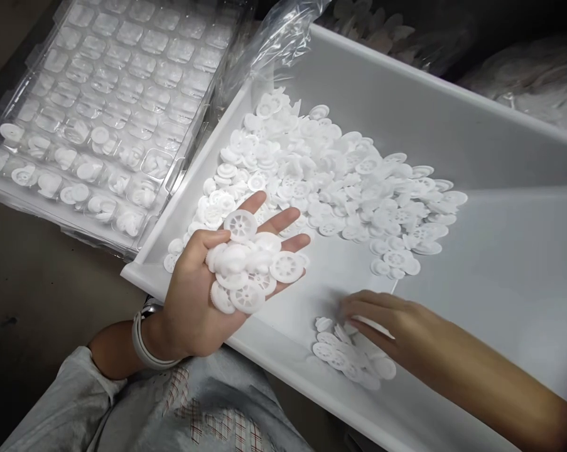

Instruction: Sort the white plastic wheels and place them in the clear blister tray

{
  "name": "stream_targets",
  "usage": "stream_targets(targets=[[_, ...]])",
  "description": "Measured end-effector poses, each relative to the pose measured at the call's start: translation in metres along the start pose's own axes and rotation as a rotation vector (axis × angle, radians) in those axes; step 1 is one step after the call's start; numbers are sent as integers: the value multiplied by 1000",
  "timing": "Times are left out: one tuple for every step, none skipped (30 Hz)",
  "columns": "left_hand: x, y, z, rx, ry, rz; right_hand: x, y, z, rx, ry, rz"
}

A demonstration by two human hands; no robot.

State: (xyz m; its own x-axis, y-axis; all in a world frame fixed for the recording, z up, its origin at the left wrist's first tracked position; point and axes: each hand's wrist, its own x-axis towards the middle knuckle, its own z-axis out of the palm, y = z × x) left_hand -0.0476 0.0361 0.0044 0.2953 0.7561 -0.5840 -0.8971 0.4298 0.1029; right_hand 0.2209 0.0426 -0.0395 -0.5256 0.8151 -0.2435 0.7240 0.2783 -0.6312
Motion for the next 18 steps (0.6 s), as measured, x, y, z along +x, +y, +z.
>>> stream_targets(targets=[[0, 0, 0, 7, 4, 4, 4, -13, -8, -54, -43, -4], [0, -1, 0, 14, 7, 7, 9, -26, -16, -94, -54, -17], [0, -1, 1, 24, 8, 6, 16, -40, -23, -93, -24, -41], [-1, -2, 1, 35, 8, 4, 24, -54, -29, -75, 6, -77], [-1, -3, 1, 46, 7, 5, 33, -67, -33, -61, 45, -136], [-1, -3, 1, 56, 1, 7, 42, -79, -36, -53, 92, -174], [-1, -4, 1, 59, -7, 9, 51, -89, -37, -36, 134, -206], [-1, -4, 1, 55, -16, 12, 60, -98, -36, -27, 126, -206], [-1, -5, 1, 45, -26, 20, 68, -103, -35, -21, 94, -197], [-1, -5, 0, 30, -33, 28, 75, -107, -34, -17, 60, -181], [-1, -5, 0, 18, -40, 33, 81, -108, -33, -16, 21, -160], [0, -5, 0, 11, -45, 33, 87, -107, -32, -12, -7, -146], [0, -5, 0, 12, -46, 31, 92, -105, -31, -3, -31, -137], [0, -5, 0, 17, -43, 26, 95, -103, -32, 15, -56, -135], [0, -5, 0, 22, -36, 15, 98, -100, -32, 41, -84, -141], [1, -5, 1, 28, -28, 4, 101, -99, -34, 67, -114, -146], [1, -5, 1, 32, -26, -4, 102, -98, -35, 93, -140, -151], [1, -5, 1, 32, -33, -10, 104, -98, -37, 115, -159, -152]])
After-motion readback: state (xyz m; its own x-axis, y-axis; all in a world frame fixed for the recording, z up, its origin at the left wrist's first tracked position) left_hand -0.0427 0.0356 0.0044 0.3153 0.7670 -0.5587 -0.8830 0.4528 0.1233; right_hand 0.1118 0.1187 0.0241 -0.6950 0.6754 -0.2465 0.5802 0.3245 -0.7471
